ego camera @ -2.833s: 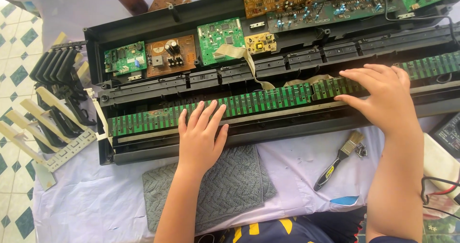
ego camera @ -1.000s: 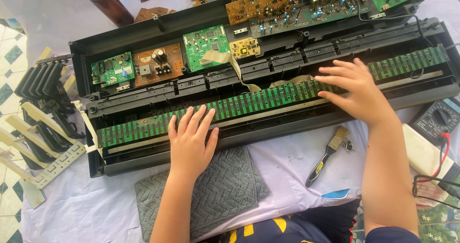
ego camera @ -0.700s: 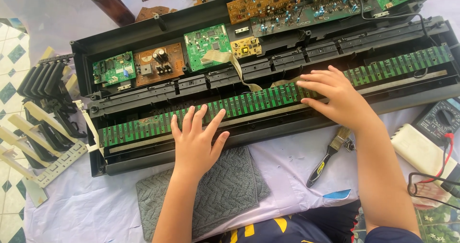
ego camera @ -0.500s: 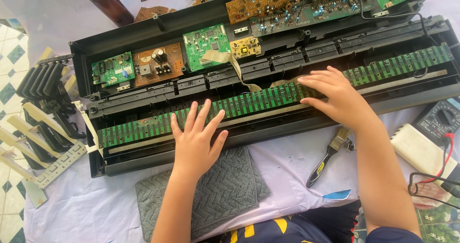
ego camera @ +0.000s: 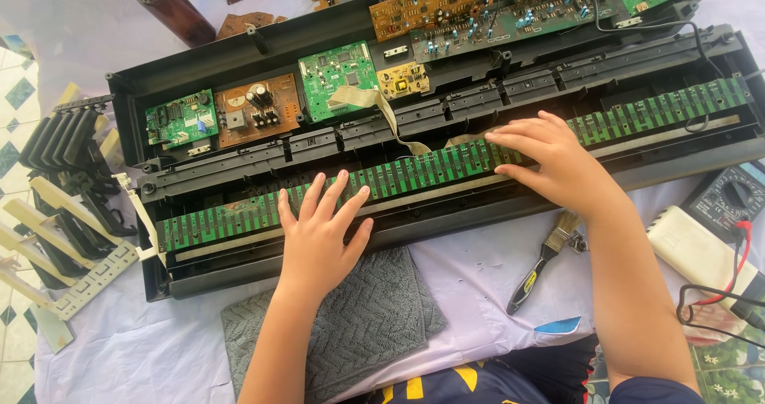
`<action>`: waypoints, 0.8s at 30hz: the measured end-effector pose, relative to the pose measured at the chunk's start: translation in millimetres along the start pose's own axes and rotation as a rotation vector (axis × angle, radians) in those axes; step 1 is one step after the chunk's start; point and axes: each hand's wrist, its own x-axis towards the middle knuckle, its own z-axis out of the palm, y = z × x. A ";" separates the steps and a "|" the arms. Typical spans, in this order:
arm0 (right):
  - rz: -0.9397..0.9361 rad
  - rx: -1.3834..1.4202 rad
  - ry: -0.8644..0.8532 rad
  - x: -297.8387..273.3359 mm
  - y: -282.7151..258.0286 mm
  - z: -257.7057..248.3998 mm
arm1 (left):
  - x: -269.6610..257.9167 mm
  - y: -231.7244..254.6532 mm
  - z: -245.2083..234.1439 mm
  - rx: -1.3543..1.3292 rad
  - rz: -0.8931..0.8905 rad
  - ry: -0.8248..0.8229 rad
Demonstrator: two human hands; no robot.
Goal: The person uses multimeter probes to test a green circuit board, then sets the board aside. They use a brush to clean the interior of a disassembled electronic device, then place the circuit board back into the device's housing.
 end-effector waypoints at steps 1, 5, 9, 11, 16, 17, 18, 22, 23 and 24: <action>0.027 0.011 -0.012 1.1 -1.0 -1.1 | 0.7 -0.7 1.2 0.020 0.000 0.012; 0.026 -0.002 -0.014 1.3 1.8 0.4 | 26.0 14.8 -3.4 0.132 0.063 0.080; -0.018 -0.010 -0.003 -0.4 4.7 2.6 | 65.1 54.2 4.9 0.087 0.337 0.255; -0.026 -0.019 0.007 -0.6 4.8 2.8 | 84.0 70.0 23.0 0.028 0.392 0.269; -0.004 0.000 -0.003 -1.6 7.8 3.9 | 107.5 84.0 84.8 -0.076 0.490 0.270; -0.004 -0.001 -0.004 0.1 7.3 2.3 | 107.0 81.4 85.0 -0.077 0.489 0.271; 0.001 0.004 -0.009 -0.5 5.8 1.5 | 104.7 79.3 85.5 -0.162 0.470 0.169; 0.012 -0.003 -0.015 -1.5 6.9 2.2 | 102.0 76.3 89.2 -0.236 0.448 0.032; 0.014 -0.001 -0.017 -1.8 5.6 2.3 | 100.7 76.3 88.2 -0.238 0.448 0.029; 0.016 0.002 -0.015 -1.0 4.9 1.8 | 101.3 75.9 87.3 -0.258 0.442 0.016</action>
